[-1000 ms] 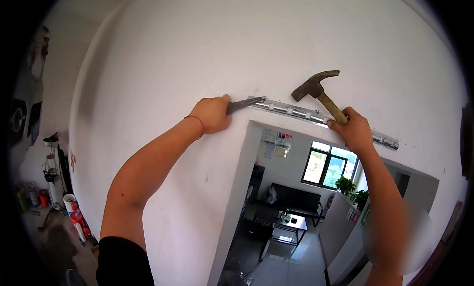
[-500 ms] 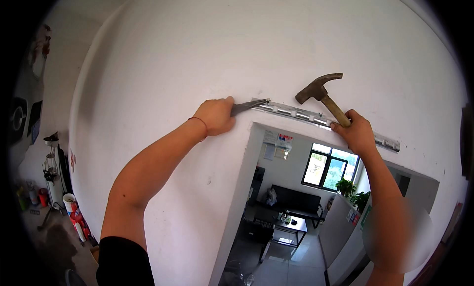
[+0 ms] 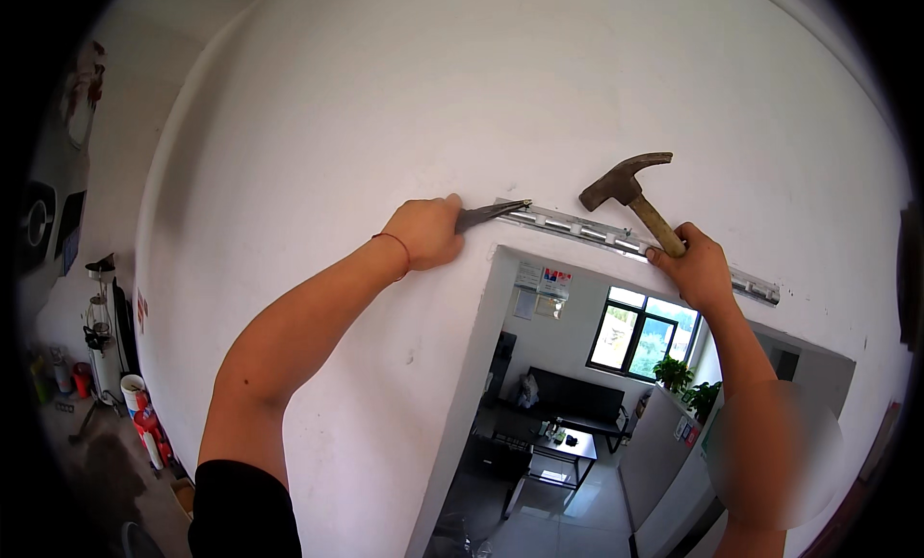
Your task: The person installs a metal light fixture on a wall above a doorway. They use pliers to hold nails and a hammer to drive them into the wall, securing the fixture in place. The person repeatedly hammers nails along the fixture's length to ensure it is firmly attached.
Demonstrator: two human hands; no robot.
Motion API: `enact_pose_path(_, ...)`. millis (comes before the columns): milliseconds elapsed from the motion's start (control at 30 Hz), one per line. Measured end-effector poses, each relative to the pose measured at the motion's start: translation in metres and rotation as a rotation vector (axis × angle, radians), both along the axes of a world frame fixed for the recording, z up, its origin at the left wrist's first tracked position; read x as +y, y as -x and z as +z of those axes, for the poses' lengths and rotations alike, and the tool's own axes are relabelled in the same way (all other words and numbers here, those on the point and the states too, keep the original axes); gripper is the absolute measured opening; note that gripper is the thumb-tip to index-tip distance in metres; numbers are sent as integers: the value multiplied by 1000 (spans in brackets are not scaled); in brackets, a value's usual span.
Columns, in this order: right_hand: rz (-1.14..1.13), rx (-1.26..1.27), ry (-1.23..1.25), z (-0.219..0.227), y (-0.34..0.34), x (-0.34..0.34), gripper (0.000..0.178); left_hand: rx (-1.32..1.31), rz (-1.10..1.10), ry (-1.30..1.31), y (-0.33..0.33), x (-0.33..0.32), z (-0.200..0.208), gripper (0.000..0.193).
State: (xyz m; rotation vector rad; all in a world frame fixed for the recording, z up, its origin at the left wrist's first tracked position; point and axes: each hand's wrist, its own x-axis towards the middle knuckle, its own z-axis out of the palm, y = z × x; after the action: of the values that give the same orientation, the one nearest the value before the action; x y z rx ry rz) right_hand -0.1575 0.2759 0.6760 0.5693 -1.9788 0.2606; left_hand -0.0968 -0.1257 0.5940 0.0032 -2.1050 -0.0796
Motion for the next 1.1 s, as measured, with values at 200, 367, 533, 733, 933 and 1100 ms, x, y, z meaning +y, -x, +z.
enact_pose_path(200, -31, 10, -22, -3, -11, -5, 66, -6, -8, -20, -7, 2, 0, 28)
enact_pose_path(367, 24, -36, -15, 2, 6, 3, 65, -11, 6, -1, -6, 2, 1, 28)
enact_pose_path(533, 27, 58, -42, -2, 1, 4, 65, -18, -9, -10, -6, 1, 0, 28)
enact_pose_path(733, 43, 51, -31, -1, 2, 2, 64, -9, -20, -4, -6, -1, 0, 28)
enact_pose_path(933, 32, 37, -35, 2, 10, 6, 63, 8, -19, -2, -3, 0, 0, 28)
enact_pose_path(1100, 27, 100, -50, -3, 4, 1, 61, 15, -5, -2, -3, -1, -1, 28)
